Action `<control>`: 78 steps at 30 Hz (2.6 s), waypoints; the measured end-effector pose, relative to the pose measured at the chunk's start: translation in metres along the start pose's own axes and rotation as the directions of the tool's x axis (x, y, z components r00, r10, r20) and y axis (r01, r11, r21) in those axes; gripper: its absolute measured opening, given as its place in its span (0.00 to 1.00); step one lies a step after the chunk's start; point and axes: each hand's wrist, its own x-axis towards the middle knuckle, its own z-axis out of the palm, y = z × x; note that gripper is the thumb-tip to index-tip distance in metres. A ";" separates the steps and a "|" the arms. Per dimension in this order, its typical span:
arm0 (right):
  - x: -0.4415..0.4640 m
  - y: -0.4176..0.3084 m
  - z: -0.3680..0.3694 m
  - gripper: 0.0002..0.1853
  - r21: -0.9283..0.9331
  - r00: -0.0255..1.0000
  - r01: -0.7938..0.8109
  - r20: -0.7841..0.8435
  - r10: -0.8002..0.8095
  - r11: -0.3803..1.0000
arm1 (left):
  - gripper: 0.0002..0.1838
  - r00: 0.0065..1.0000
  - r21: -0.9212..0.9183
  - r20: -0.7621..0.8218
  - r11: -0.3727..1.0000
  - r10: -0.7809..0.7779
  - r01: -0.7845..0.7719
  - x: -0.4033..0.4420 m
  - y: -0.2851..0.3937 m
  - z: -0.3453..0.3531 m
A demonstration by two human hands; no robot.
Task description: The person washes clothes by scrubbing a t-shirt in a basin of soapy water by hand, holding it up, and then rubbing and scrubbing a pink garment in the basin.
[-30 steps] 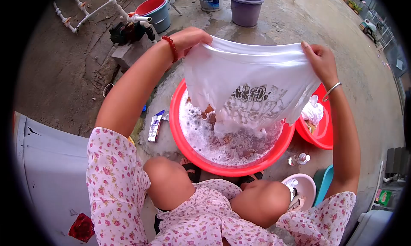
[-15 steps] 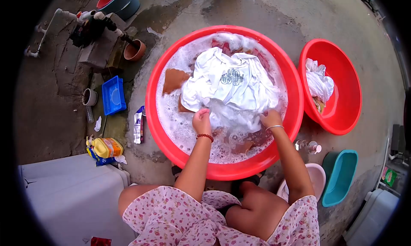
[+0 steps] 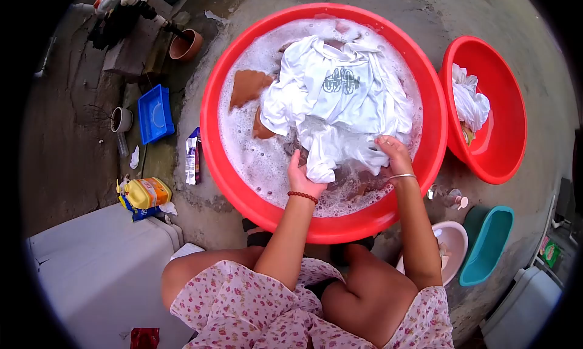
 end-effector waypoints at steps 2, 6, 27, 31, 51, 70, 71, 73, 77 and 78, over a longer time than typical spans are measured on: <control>-0.018 -0.038 0.012 0.08 0.425 0.987 -0.016 -0.136 0.082 0.905 | 0.30 0.999 -0.148 0.051 0.989 0.019 -0.011 -0.005 -0.005 -0.008; -0.033 -0.040 -0.022 0.08 0.438 0.955 -0.023 -0.257 0.150 0.899 | 0.26 0.955 -0.140 0.291 0.986 -0.051 0.095 -0.012 -0.011 -0.029; -0.106 -0.097 -0.087 0.09 -0.946 0.656 -0.203 -0.324 -0.681 0.255 | 0.26 0.947 0.272 0.145 0.909 0.287 -0.317 -0.006 0.059 -0.002; -0.125 -0.101 -0.107 0.10 -0.927 0.618 -0.275 -0.375 -0.691 0.257 | 0.25 0.998 0.573 -0.059 0.819 0.035 0.005 0.008 0.038 -0.036; -0.107 -0.129 -0.035 0.14 -0.909 0.766 0.004 -0.265 -0.585 0.417 | 0.22 0.890 0.414 0.376 0.906 -0.259 0.088 -0.048 -0.022 0.036; -0.118 -0.070 0.083 0.08 -0.386 0.742 0.343 0.670 0.005 0.856 | 0.24 0.959 0.700 0.249 0.660 0.132 -0.273 0.059 -0.039 -0.017; -0.119 -0.071 0.083 0.08 -0.422 0.685 0.285 0.718 0.126 0.861 | 0.24 0.964 0.681 0.234 0.685 0.129 -0.258 0.056 -0.039 -0.014; -0.117 -0.062 0.073 0.08 -0.477 0.662 0.260 0.721 0.204 0.840 | 0.24 0.964 0.636 0.234 0.729 0.129 -0.252 0.048 -0.035 -0.002; -0.105 -0.034 0.035 0.13 -0.623 0.821 0.021 0.458 0.342 0.782 | 0.25 0.942 0.525 0.307 0.802 0.135 -0.285 0.023 -0.020 0.035; -0.100 -0.016 0.024 0.14 -0.422 0.925 -0.192 0.225 0.308 0.886 | 0.25 0.937 0.493 0.323 0.822 0.130 -0.284 0.015 -0.017 0.045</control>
